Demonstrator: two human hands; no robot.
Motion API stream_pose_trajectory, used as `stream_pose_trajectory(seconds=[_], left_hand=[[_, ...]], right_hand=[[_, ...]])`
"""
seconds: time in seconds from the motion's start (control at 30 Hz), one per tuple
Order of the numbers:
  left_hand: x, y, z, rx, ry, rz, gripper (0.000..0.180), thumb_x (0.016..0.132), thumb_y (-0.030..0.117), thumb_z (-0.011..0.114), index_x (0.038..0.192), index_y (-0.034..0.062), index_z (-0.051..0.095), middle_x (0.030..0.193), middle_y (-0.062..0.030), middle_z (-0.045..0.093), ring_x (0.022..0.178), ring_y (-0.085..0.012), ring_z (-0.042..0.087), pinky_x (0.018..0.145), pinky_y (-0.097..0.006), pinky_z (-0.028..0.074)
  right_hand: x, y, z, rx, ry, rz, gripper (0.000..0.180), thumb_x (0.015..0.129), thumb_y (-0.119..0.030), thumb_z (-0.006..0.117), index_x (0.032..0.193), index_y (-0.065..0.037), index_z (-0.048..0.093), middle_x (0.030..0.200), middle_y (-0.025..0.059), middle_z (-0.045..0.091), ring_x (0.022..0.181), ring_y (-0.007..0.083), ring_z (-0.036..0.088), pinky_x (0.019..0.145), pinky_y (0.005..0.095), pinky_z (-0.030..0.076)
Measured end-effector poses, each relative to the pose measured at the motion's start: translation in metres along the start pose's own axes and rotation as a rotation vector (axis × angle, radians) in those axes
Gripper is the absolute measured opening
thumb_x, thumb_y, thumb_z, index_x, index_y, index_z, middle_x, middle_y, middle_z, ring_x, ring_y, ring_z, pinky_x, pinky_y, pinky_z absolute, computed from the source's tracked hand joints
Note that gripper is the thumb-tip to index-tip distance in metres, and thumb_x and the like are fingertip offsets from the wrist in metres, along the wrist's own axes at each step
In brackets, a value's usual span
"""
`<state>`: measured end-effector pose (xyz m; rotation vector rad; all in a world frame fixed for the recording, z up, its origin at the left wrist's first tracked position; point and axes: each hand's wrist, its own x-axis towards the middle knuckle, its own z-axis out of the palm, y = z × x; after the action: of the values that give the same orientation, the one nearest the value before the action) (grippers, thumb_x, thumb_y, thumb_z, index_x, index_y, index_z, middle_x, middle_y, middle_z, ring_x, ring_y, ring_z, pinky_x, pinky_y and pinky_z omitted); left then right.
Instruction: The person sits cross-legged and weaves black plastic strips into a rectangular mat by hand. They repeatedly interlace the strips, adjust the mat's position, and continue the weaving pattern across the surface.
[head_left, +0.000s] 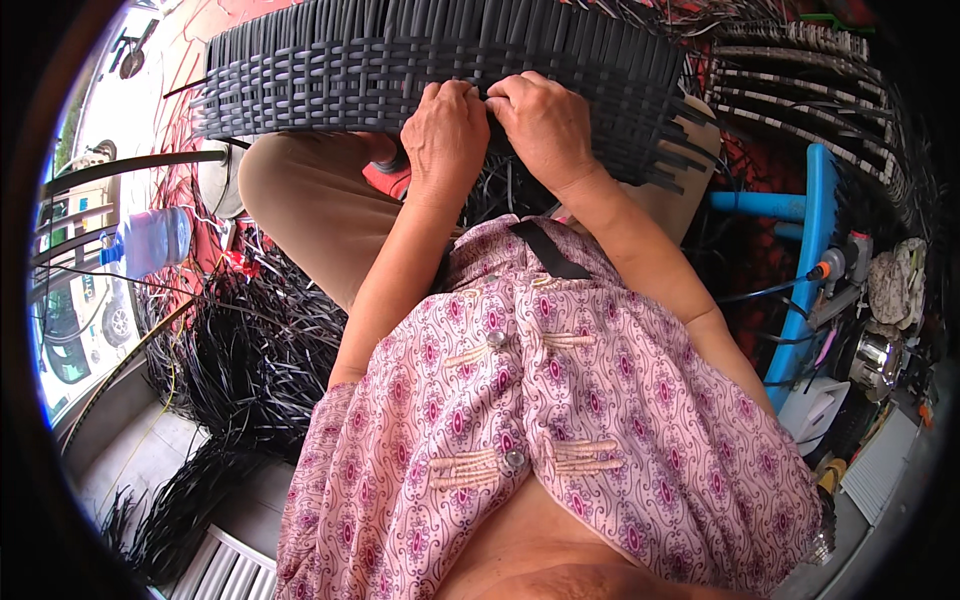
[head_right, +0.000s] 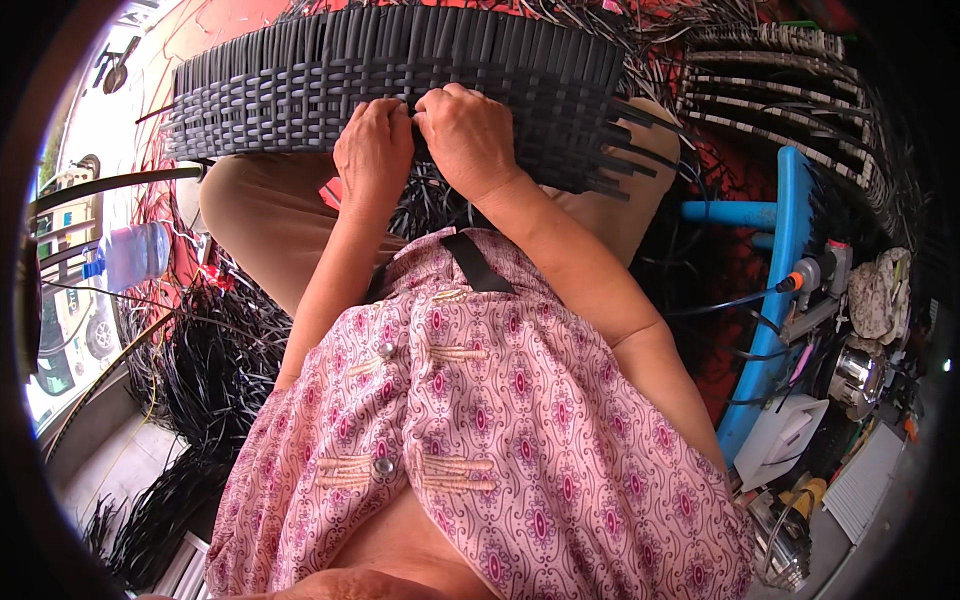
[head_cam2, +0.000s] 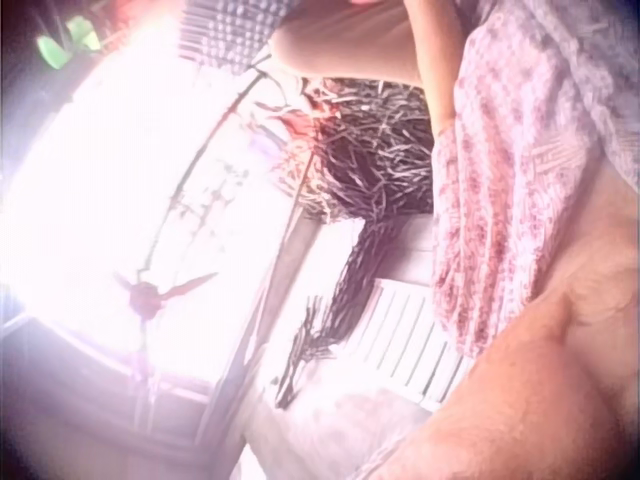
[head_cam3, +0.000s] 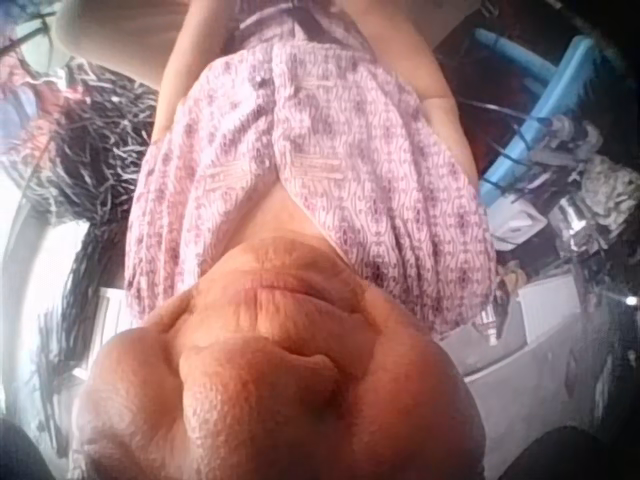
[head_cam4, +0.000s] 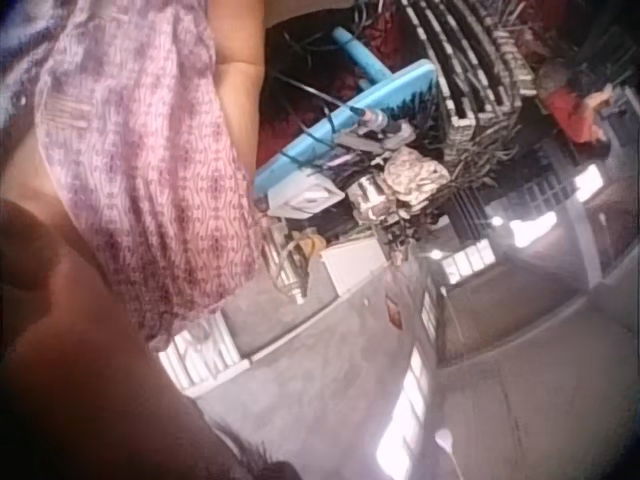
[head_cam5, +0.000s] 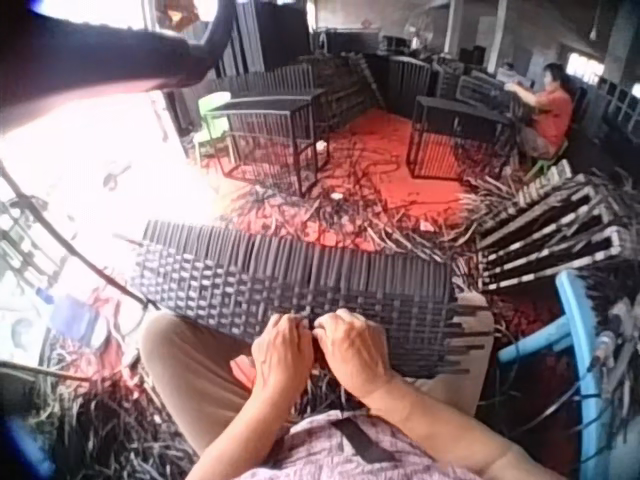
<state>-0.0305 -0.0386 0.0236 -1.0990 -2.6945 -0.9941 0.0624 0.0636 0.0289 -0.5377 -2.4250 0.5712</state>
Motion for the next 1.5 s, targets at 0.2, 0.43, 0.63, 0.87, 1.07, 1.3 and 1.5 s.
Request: stream_pose_trajectory(seconds=[0.2,0.43,0.63,0.87,1.07,1.3,1.5], left_hand=[[0.0,-0.009,-0.002,-0.138,0.023,-0.004,0.021,0.094,0.02,0.066,0.1,0.0026,0.075,0.096,-0.0147,0.073,0.088,-0.031,0.071,0.081,-0.039,0.055],[-0.003,-0.02,0.003,-0.388,0.077,-0.064,0.017,0.088,0.012,0.074,0.099,-0.0002,0.075,0.09,-0.011,0.073,0.069,-0.018,0.071,0.069,-0.031,0.057],[0.008,-0.023,-0.006,-0.236,0.056,-0.073,0.017,0.09,0.017,0.072,0.096,0.0011,0.074,0.09,-0.0133,0.073,0.08,-0.0265,0.072,0.076,-0.037,0.055],[0.019,-0.065,-0.052,-0.129,0.132,-0.253,0.021,0.093,0.026,0.065,0.094,0.0048,0.07,0.094,-0.0152,0.071,0.093,-0.0343,0.069,0.086,-0.045,0.052],[0.019,-0.035,-0.119,-0.237,0.182,-0.161,0.019,0.092,0.022,0.068,0.093,0.003,0.071,0.083,-0.0123,0.071,0.078,-0.0271,0.07,0.076,-0.04,0.053],[0.02,-0.018,-0.106,-0.923,0.057,-0.222,0.017,0.094,0.017,0.072,0.098,0.0003,0.074,0.081,-0.0032,0.071,0.068,-0.0113,0.065,0.062,-0.025,0.052],[0.015,-0.056,-0.04,-0.023,0.023,-0.026,0.025,0.086,0.033,0.074,0.096,0.01,0.078,0.095,-0.01,0.073,0.09,-0.0311,0.071,0.08,-0.043,0.055]], right_hand=[[0.003,-0.001,0.004,-0.006,0.021,-0.007,0.012,0.084,-0.018,0.077,0.09,-0.009,0.073,0.086,0.0064,0.071,0.08,0.0274,0.071,0.07,0.0384,0.057],[0.01,-0.002,0.01,-0.151,0.038,-0.135,0.011,0.083,-0.015,0.074,0.082,-0.008,0.066,0.083,0.0091,0.067,0.081,0.0269,0.07,0.072,0.0413,0.057],[0.015,-0.007,0.0,-0.018,-0.024,-0.131,0.023,0.076,-0.014,0.081,0.094,-0.007,0.068,0.086,0.0096,0.068,0.085,0.029,0.07,0.077,0.0409,0.057],[0.013,-0.011,-0.013,0.042,-0.052,-0.092,0.036,0.078,-0.01,0.078,0.112,-0.01,0.066,0.096,0.0078,0.067,0.093,0.0276,0.068,0.084,0.0398,0.055],[0.05,-0.034,-0.003,0.439,-0.016,-0.187,0.024,0.087,-0.016,0.075,0.108,-0.005,0.072,0.098,0.01,0.074,0.089,0.0255,0.073,0.079,0.0357,0.058],[0.054,-0.03,-0.008,0.856,-0.257,0.046,0.018,0.095,-0.018,0.072,0.101,-0.001,0.077,0.082,0.0035,0.075,0.074,0.0069,0.067,0.07,0.0246,0.056],[0.036,-0.011,-0.007,0.802,-0.164,0.3,0.021,0.095,-0.022,0.071,0.096,-0.002,0.076,0.074,-0.0001,0.069,0.068,0.0053,0.063,0.064,0.0226,0.053]])
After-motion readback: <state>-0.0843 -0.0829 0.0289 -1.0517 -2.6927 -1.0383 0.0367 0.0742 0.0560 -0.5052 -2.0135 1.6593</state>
